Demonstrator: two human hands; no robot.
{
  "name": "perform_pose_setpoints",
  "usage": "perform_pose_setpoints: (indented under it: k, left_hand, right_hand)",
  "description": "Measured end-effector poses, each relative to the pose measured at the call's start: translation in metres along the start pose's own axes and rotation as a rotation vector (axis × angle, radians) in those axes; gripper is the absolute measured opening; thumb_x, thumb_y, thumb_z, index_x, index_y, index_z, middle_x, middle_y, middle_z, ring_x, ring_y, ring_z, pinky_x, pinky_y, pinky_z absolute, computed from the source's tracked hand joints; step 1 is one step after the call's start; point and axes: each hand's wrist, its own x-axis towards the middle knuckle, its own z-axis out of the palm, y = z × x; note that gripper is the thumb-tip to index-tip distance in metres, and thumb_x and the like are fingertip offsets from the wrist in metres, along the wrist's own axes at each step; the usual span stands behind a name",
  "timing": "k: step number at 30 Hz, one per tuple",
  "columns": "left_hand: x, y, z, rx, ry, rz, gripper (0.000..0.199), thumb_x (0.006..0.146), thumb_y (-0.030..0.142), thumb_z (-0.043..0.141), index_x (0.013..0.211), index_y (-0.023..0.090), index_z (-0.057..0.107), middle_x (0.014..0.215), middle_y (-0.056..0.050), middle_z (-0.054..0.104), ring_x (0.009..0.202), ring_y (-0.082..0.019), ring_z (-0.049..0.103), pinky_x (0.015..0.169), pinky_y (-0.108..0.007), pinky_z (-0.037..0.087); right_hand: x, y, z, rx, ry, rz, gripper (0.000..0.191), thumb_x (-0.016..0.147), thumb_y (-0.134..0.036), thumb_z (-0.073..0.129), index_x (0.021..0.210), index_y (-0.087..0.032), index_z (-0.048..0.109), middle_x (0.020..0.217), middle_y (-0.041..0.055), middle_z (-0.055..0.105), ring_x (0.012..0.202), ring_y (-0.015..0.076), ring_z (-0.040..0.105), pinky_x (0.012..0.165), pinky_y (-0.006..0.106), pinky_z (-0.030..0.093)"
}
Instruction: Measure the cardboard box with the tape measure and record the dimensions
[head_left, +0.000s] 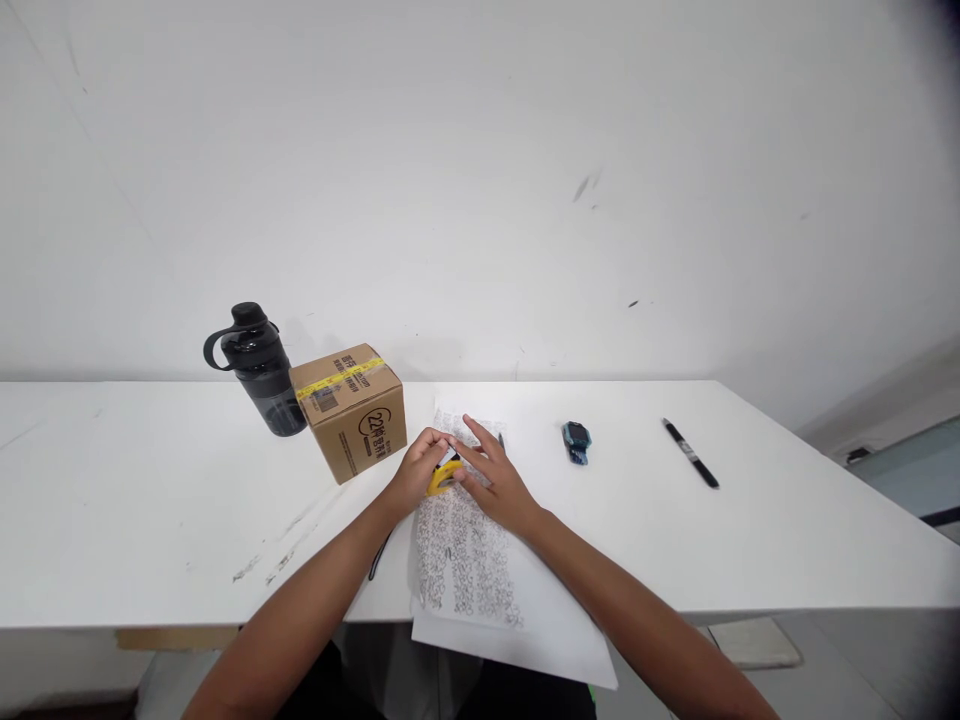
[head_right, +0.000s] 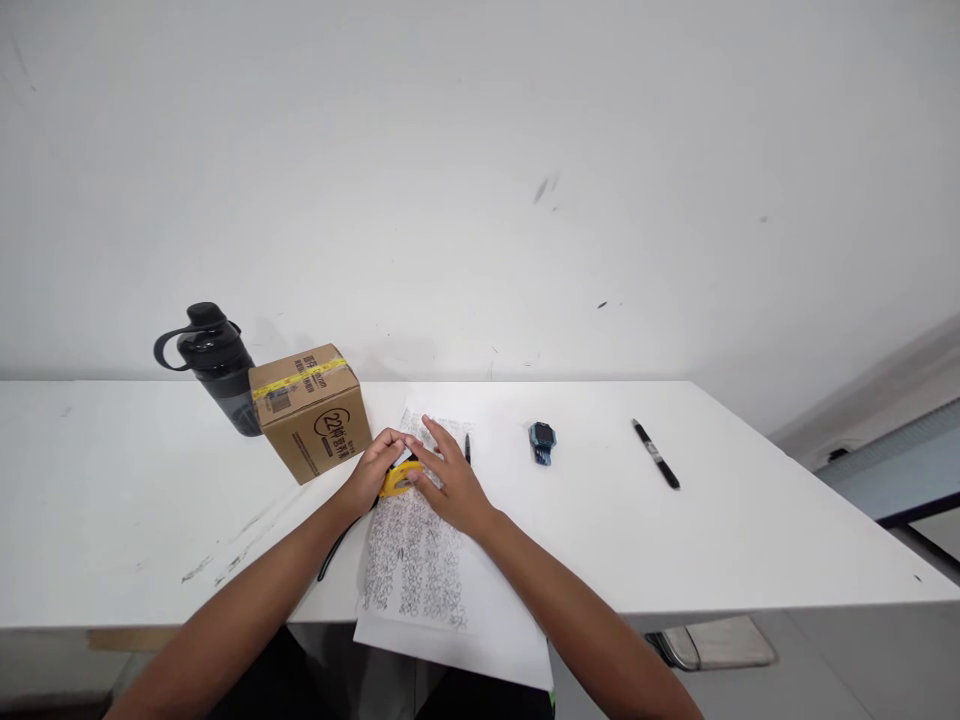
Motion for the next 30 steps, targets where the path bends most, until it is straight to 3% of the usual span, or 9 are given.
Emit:
perform_pose_setpoints:
  k: [6, 13, 16, 18, 20, 23, 24, 28, 30]
  left_hand:
    - [0.002, -0.001, 0.001, 0.007, -0.022, -0.049, 0.033, 0.080, 0.050, 0.066, 0.089, 0.020, 0.058, 0.079, 0.000, 0.063, 0.069, -0.013, 0.060, 0.065, -0.026, 0.046]
    - [-0.001, 0.005, 0.004, 0.007, -0.087, -0.048, 0.033, 0.079, 0.048, 0.068, 0.090, 0.018, 0.059, 0.082, -0.002, 0.064, 0.072, -0.013, 0.060, 0.069, -0.026, 0.046]
    - [0.000, 0.004, 0.004, -0.011, -0.070, -0.063, 0.035, 0.078, 0.049, 0.068, 0.091, 0.018, 0.058, 0.083, -0.002, 0.064, 0.073, -0.013, 0.061, 0.069, -0.026, 0.046]
    - [0.001, 0.003, 0.006, -0.005, -0.036, -0.070, 0.038, 0.077, 0.051, 0.068, 0.092, 0.019, 0.057, 0.086, -0.003, 0.064, 0.077, -0.015, 0.062, 0.070, -0.028, 0.047]
    - [0.001, 0.002, 0.010, 0.029, -0.003, -0.052, 0.039, 0.076, 0.053, 0.068, 0.092, 0.019, 0.056, 0.086, -0.004, 0.063, 0.079, -0.016, 0.062, 0.071, -0.030, 0.048]
    - [-0.006, 0.000, 0.015, 0.167, -0.015, 0.037, 0.034, 0.081, 0.051, 0.063, 0.092, 0.020, 0.056, 0.088, -0.005, 0.062, 0.081, -0.018, 0.061, 0.076, -0.034, 0.048]
    - [-0.010, 0.000, 0.016, 0.259, -0.026, 0.088, 0.030, 0.084, 0.049, 0.059, 0.093, 0.020, 0.058, 0.090, -0.006, 0.062, 0.085, -0.019, 0.060, 0.079, -0.035, 0.047]
    - [-0.028, 0.002, 0.019, 0.656, -0.012, 0.278, 0.023, 0.093, 0.036, 0.044, 0.100, 0.021, 0.061, 0.098, -0.006, 0.062, 0.096, -0.021, 0.055, 0.089, -0.038, 0.044]
    - [-0.034, 0.002, 0.019, 0.745, 0.022, 0.329, 0.023, 0.092, 0.032, 0.045, 0.103, 0.021, 0.062, 0.099, -0.006, 0.061, 0.098, -0.021, 0.054, 0.089, -0.038, 0.044]
  right_hand:
    - [0.003, 0.002, 0.000, -0.015, 0.154, 0.052, 0.032, 0.096, -0.031, 0.049, 0.125, -0.033, 0.063, 0.133, 0.0086, 0.054, 0.122, 0.0247, 0.050, 0.087, 0.042, 0.053]
    - [0.003, -0.002, -0.004, -0.029, 0.234, 0.068, 0.025, 0.095, -0.033, 0.051, 0.111, -0.031, 0.070, 0.121, 0.0088, 0.060, 0.112, 0.0243, 0.057, 0.081, 0.041, 0.055]
    - [0.002, 0.003, -0.004, -0.004, 0.153, 0.098, 0.034, 0.093, -0.038, 0.053, 0.125, -0.030, 0.062, 0.124, 0.0101, 0.059, 0.115, 0.0249, 0.056, 0.090, 0.044, 0.052]
    - [0.000, 0.008, -0.001, 0.035, 0.034, 0.121, 0.056, 0.088, -0.045, 0.059, 0.140, -0.028, 0.046, 0.132, 0.0123, 0.055, 0.122, 0.0269, 0.052, 0.098, 0.047, 0.047]
    - [-0.002, 0.012, 0.002, 0.065, -0.089, 0.124, 0.077, 0.081, -0.051, 0.066, 0.147, -0.026, 0.034, 0.141, 0.0142, 0.048, 0.134, 0.0309, 0.040, 0.105, 0.052, 0.040]
    - [-0.003, 0.012, 0.007, 0.100, -0.169, 0.136, 0.082, 0.076, -0.046, 0.071, 0.146, -0.025, 0.033, 0.148, 0.0135, 0.041, 0.144, 0.0324, 0.020, 0.109, 0.057, 0.032]
    - [-0.003, 0.010, 0.008, 0.128, -0.182, 0.162, 0.079, 0.076, -0.041, 0.071, 0.145, -0.024, 0.035, 0.147, 0.0134, 0.042, 0.144, 0.0324, 0.022, 0.109, 0.056, 0.032]
    - [-0.006, 0.001, 0.008, 0.287, -0.266, 0.296, 0.064, 0.079, -0.029, 0.064, 0.139, -0.023, 0.042, 0.134, 0.0121, 0.055, 0.124, 0.0297, 0.052, 0.102, 0.050, 0.043]
    - [-0.008, 0.000, 0.010, 0.319, -0.271, 0.312, 0.065, 0.079, -0.029, 0.063, 0.140, -0.023, 0.040, 0.136, 0.0117, 0.054, 0.123, 0.0288, 0.053, 0.103, 0.049, 0.042]
